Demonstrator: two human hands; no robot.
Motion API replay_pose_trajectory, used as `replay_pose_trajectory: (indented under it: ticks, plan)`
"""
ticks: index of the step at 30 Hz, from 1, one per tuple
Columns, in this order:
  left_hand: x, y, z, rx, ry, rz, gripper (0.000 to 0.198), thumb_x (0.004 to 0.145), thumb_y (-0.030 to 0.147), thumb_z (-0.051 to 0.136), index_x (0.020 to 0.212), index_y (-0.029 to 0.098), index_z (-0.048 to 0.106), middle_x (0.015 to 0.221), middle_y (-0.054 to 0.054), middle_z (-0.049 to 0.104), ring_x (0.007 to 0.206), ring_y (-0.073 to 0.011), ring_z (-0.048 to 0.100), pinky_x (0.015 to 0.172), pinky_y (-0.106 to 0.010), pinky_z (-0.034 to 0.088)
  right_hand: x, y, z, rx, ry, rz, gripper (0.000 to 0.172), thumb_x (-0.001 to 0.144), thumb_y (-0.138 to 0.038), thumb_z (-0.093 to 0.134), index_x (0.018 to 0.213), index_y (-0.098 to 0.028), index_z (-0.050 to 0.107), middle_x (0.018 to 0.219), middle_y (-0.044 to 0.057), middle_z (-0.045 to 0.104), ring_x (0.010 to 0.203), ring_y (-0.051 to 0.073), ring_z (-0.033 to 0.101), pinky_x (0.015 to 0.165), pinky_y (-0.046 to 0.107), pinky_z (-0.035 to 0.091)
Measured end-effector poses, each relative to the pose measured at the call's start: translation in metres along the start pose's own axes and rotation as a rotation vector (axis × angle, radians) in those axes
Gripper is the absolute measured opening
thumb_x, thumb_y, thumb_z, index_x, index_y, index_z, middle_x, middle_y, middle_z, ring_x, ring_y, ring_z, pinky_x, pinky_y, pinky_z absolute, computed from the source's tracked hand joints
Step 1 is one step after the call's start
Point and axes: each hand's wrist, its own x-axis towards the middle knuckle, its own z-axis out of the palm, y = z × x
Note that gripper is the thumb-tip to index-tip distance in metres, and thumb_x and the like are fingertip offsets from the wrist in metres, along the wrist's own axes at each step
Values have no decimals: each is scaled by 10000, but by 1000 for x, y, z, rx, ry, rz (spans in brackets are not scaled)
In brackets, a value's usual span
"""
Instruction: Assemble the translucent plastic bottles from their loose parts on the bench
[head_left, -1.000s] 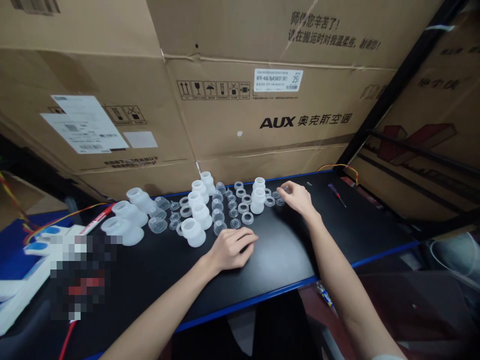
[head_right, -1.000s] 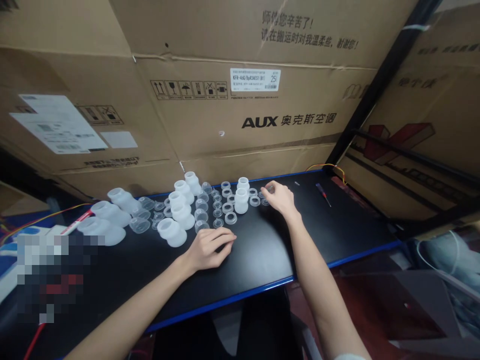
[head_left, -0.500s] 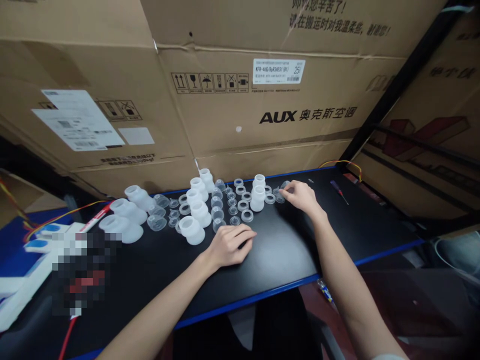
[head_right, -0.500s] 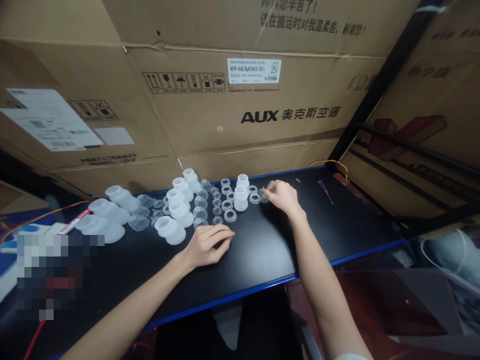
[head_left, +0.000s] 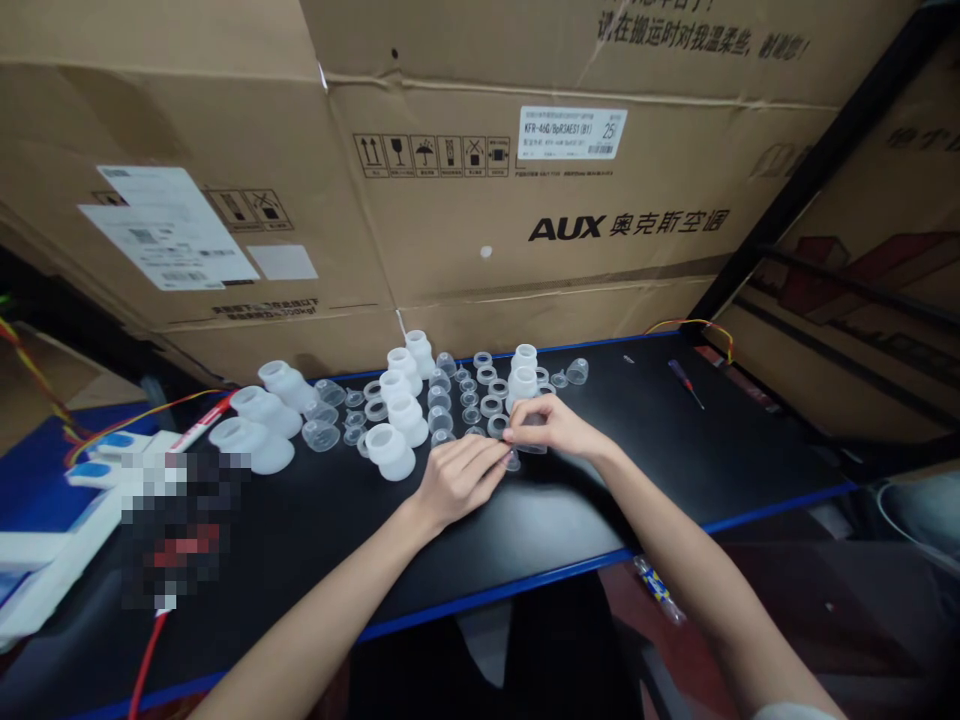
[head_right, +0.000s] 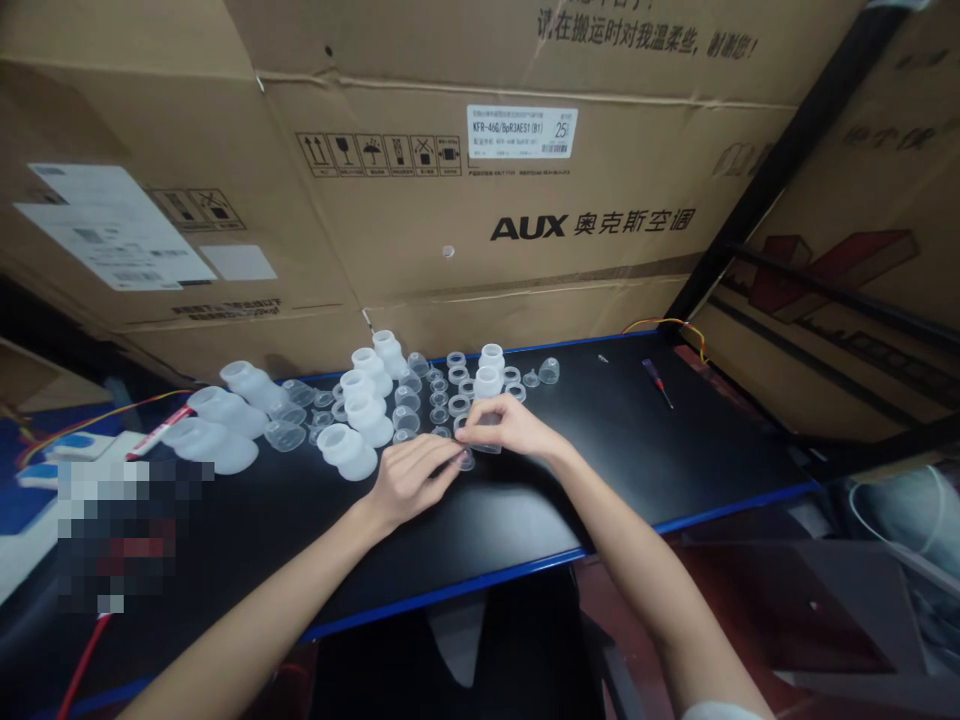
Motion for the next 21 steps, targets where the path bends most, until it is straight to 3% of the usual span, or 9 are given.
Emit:
replay_pose_trajectory:
  ticks: [2, 5, 9, 12, 15, 17, 21]
  plan:
    - [0, -2, -1, -15, 31, -25, 296, 921, 21, 723, 1175, 169, 688, 1007, -46, 803, 879, -171, 774, 787, -281, 595, 0, -1, -5, -13, 91, -21, 440, 842, -603, 860, 739, -187, 760, 770, 38, 683, 744, 177, 581, 732, 328, 474]
    - [-1, -4, 0, -21, 64, -73, 266, 913, 27, 728, 1134, 172, 697, 955, -32, 793, 831, -159, 760, 732, -268, 562, -3, -3, -26, -77, 346, -53, 536, 926, -690, 729, 724, -194, 723, 744, 39, 664, 710, 177, 568, 695, 314, 446]
    - [-1, -4, 2, -39, 70, -102, 197, 934, 58, 716, 1088, 179, 696, 899, -21, 774, 769, -145, 729, 691, -264, 529, -11, 2, -57, -537, 626, 69, 509, 1063, -597, 532, 812, -203, 734, 827, 58, 721, 760, 201, 617, 696, 296, 424]
    - [-2, -4, 2, -52, 71, -109, 138, 942, 78, 721, 1023, 183, 682, 867, -18, 762, 740, -144, 711, 677, -266, 511, -15, 14, -72, -976, 533, 337, 345, 1075, -417, 526, 921, -221, 765, 994, 81, 771, 920, 246, 674, 743, 301, 423]
    - [-2, -5, 2, -49, 68, -112, 117, 943, 97, 738, 953, 186, 661, 823, -11, 747, 689, -138, 682, 644, -267, 478, -17, 24, -78, -1156, 359, 492, 211, 1025, -331, 619, 1103, -229, 787, 1147, 112, 767, 1050, 292, 666, 802, 327, 448]
    - [-2, -5, 2, -32, 76, -117, 133, 939, 106, 753, 914, 186, 650, 776, 3, 724, 645, -128, 653, 617, -268, 451, -17, 28, -79, -1241, 380, 463, 252, 991, -311, 671, 1197, -221, 785, 1254, 146, 730, 1118, 331, 624, 886, 381, 461]
    - [-1, -5, 2, 4, 102, -122, 190, 944, 124, 764, 834, 187, 622, 690, 32, 671, 577, -107, 603, 580, -270, 412, -15, 33, -75, -1283, 482, 248, 269, 956, -279, 708, 1203, -250, 809, 1350, 157, 647, 1191, 364, 532, 1010, 470, 430]
